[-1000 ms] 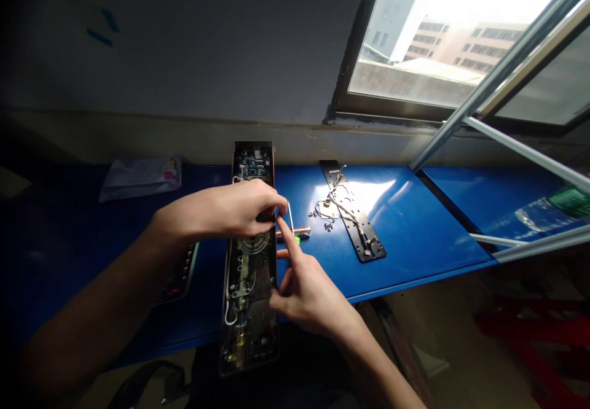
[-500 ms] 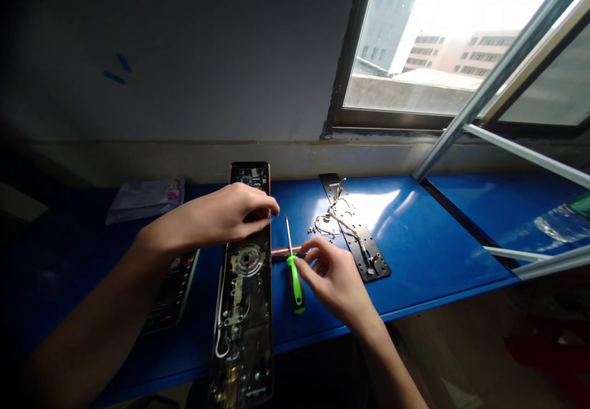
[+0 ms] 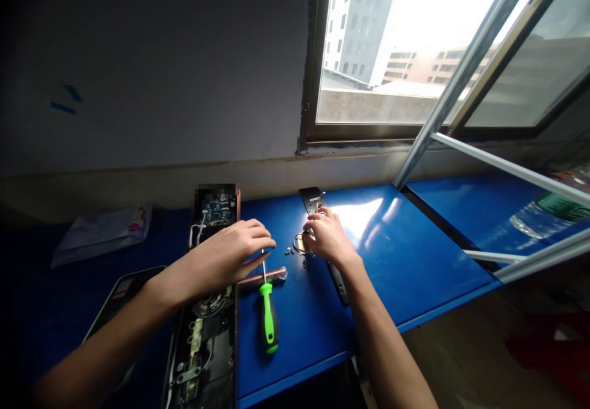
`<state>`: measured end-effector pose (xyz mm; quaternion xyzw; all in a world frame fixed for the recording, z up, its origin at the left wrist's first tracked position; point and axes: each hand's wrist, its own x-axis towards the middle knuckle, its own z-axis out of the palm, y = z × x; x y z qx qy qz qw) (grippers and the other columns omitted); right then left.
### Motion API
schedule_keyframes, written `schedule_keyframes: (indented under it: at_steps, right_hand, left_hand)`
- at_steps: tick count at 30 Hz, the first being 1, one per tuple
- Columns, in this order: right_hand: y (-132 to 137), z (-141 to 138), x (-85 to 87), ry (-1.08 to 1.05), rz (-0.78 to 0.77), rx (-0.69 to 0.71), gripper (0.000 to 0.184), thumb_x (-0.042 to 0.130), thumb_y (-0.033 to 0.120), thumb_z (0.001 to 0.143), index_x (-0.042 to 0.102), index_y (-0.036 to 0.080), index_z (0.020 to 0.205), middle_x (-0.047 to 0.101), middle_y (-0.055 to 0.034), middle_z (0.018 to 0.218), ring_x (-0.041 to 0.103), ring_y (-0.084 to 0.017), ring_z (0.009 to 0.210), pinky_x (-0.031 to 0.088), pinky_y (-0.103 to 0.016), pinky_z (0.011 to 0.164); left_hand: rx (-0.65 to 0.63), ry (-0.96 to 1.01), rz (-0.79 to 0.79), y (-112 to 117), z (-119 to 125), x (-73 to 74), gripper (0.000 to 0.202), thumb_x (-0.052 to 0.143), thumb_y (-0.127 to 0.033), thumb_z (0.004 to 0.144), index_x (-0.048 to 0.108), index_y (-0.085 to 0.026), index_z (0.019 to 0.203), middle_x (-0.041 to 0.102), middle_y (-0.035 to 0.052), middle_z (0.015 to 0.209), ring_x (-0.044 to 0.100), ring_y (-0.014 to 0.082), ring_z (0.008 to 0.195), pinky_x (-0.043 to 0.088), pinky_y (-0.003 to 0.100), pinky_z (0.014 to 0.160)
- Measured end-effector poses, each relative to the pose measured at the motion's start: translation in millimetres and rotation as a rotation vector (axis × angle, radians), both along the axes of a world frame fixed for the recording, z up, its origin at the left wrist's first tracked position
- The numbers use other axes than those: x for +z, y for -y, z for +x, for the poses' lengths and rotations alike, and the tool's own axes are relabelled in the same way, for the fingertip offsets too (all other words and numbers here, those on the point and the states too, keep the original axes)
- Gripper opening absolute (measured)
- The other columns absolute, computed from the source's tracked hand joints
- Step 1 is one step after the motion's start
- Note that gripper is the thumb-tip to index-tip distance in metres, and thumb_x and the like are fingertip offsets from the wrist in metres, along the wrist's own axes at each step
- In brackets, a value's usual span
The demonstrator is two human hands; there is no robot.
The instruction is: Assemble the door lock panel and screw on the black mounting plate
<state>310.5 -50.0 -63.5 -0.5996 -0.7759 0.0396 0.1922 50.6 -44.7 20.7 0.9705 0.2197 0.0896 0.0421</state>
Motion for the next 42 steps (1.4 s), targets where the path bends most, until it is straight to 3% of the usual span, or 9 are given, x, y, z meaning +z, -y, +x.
schedule_keyframes:
  at_steps: [8, 11, 13, 18, 21, 24, 28, 33, 42]
  right_hand:
    - [-5.0, -0.9, -7.5, -0.016, 0.021, 0.048, 0.033, 0.066, 0.039, 0.102, 0.066, 0.021, 0.129, 0.066, -0.0101, 0.138, 0.068, -0.025, 0.119, 0.058, -0.049, 0.102]
    - [0.4, -0.3, 1.6, -0.096, 0.033, 0.047, 0.014, 0.069, 0.03, 0.1, 0.073, 0.019, 0.107, 0.072, -0.0089, 0.126, 0.065, -0.026, 0.122, 0.054, -0.051, 0.107]
    - [7.4, 0.0, 15.8, -0.172, 0.047, 0.045, 0.014, 0.069, 0.02, 0.096, 0.074, 0.02, 0.083, 0.078, -0.0095, 0.113, 0.064, -0.028, 0.122, 0.052, -0.049, 0.106]
    - [21.1, -22.6, 74.0, -0.39, 0.083, 0.093, 0.01, 0.068, 0.029, 0.097, 0.075, 0.022, 0.092, 0.078, -0.005, 0.092, 0.07, -0.02, 0.082, 0.058, -0.035, 0.072]
    - [13.9, -57.2, 104.4, -0.478, 0.098, 0.187, 0.008, 0.072, 0.032, 0.094, 0.075, 0.024, 0.092, 0.078, -0.001, 0.087, 0.073, -0.017, 0.078, 0.059, -0.033, 0.074]
    - [-4.7, -93.6, 117.9, -0.675, 0.005, 0.283, 0.009, 0.075, 0.025, 0.088, 0.076, 0.023, 0.096, 0.078, 0.0004, 0.084, 0.076, -0.016, 0.077, 0.063, -0.032, 0.079]
    - [-30.0, -121.7, 114.3, -0.632, -0.103, 0.341, 0.02, 0.074, 0.013, 0.082, 0.078, 0.021, 0.1, 0.08, -0.0005, 0.085, 0.077, -0.014, 0.073, 0.062, -0.027, 0.073]
    - [-41.6, -129.8, 101.9, -0.484, -0.07, 0.326, 0.026, 0.068, 0.007, 0.086, 0.081, 0.022, 0.102, 0.081, -0.0007, 0.082, 0.075, -0.014, 0.071, 0.059, -0.026, 0.072]
    - [-41.2, -136.6, 95.1, -0.195, 0.048, 0.29, 0.021, 0.074, 0.01, 0.088, 0.084, 0.026, 0.099, 0.073, -0.0052, 0.089, 0.067, -0.017, 0.077, 0.051, -0.03, 0.077]
  left_hand:
    - [0.032, -0.011, -0.004, -0.3, 0.8, -0.5, 0.018, 0.061, -0.014, 0.1, 0.078, -0.017, 0.101, 0.077, 0.0097, 0.105, 0.07, 0.0263, 0.102, 0.057, 0.04, 0.089]
    - [0.041, 0.081, 0.006, -3.7, -7.0, 5.1, 0.021, 0.057, -0.016, 0.101, 0.078, -0.017, 0.104, 0.078, 0.0101, 0.11, 0.069, 0.0265, 0.106, 0.058, 0.042, 0.094]
    - [0.08, 0.221, 0.029, -6.6, -17.7, 8.5, 0.024, 0.055, -0.021, 0.103, 0.078, -0.019, 0.109, 0.077, 0.0097, 0.114, 0.068, 0.0262, 0.112, 0.058, 0.043, 0.1]
    - [0.351, 0.571, 0.154, -10.3, -52.7, -0.1, 0.025, 0.053, -0.028, 0.104, 0.076, -0.022, 0.113, 0.071, 0.0097, 0.131, 0.062, 0.0273, 0.129, 0.052, 0.047, 0.114]
    - [0.511, 0.677, 0.166, -15.1, -69.9, -13.5, 0.027, 0.052, -0.029, 0.104, 0.076, -0.022, 0.114, 0.068, 0.0099, 0.133, 0.064, 0.0257, 0.126, 0.052, 0.046, 0.114]
    - [0.541, 0.727, 0.119, -28.3, -82.7, -18.4, 0.027, 0.054, -0.031, 0.103, 0.076, -0.02, 0.112, 0.067, 0.0107, 0.133, 0.066, 0.0244, 0.125, 0.052, 0.044, 0.115]
    - [0.426, 0.655, 0.021, -53.0, -96.8, -4.6, 0.024, 0.059, -0.032, 0.098, 0.077, -0.021, 0.11, 0.07, 0.0097, 0.131, 0.067, 0.025, 0.125, 0.052, 0.044, 0.114]
    - [0.285, 0.505, -0.128, -71.2, -105.1, 15.3, 0.022, 0.063, -0.03, 0.096, 0.078, -0.021, 0.108, 0.073, 0.0089, 0.126, 0.069, 0.0238, 0.119, 0.053, 0.041, 0.11]
    - [0.222, 0.446, -0.16, -76.6, -99.8, 11.6, 0.019, 0.066, -0.027, 0.096, 0.08, -0.022, 0.109, 0.071, 0.0082, 0.131, 0.068, 0.024, 0.122, 0.053, 0.038, 0.111]
